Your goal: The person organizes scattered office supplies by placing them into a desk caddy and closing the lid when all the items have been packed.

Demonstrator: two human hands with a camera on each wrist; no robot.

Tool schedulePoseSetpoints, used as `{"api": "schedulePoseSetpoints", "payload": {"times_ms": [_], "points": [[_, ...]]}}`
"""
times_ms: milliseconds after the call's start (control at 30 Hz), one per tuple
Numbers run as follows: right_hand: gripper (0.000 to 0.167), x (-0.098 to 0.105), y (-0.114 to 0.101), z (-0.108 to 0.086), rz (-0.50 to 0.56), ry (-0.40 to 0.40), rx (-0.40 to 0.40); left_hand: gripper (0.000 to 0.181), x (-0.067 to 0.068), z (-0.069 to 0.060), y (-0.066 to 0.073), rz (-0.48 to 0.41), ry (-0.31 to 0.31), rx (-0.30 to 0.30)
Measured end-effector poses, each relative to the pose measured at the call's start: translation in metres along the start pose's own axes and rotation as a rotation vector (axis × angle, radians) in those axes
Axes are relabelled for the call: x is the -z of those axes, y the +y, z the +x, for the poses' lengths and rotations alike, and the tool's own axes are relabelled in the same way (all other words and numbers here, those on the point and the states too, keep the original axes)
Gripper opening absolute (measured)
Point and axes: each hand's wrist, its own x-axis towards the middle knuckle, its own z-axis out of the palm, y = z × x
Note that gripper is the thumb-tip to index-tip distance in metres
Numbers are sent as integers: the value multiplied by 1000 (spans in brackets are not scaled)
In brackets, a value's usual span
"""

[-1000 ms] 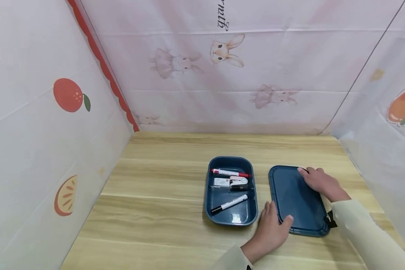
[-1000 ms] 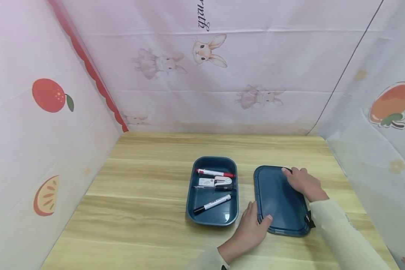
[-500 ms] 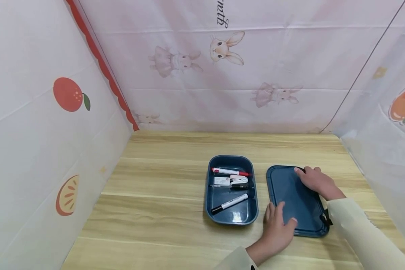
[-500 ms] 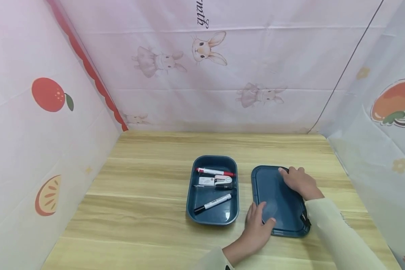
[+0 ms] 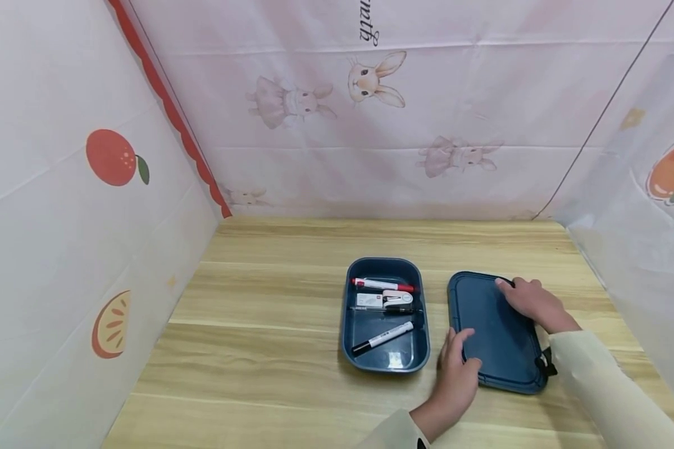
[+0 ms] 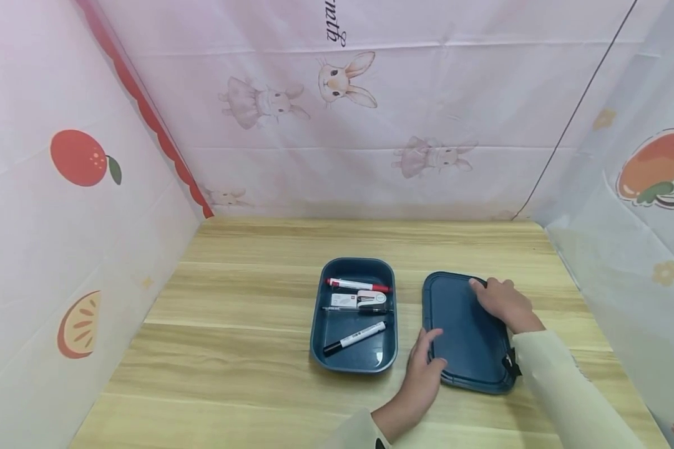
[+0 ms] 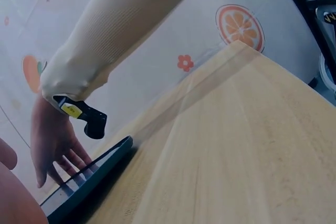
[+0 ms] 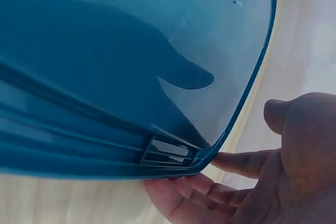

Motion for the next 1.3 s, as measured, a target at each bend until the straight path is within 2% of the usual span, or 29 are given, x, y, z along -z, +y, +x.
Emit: {"api": "schedulePoseSetpoints", "payload": {"times_ms": [233,400,600,933,1100,1300], "points": [[98,5,4,-4,129,-33,6,45,3,-1,0,28,-41,0],[97,9,5,-5,170,-52,-14,50,5,-2,-1,98,-53,-70],[90,8,4,-8,176,-70,0,50,9,-4,-5,158,-111,-126],[77,12,11,-12,238,-36,16,53,14,-8,-10,279,-142,-266],[70,14,9,-17,292,-11,19,58,19,-11,-9,309,-194,-306],[62,17,2,-18,293,1,42,59,24,-17,-3,364,-212,-352]]}}
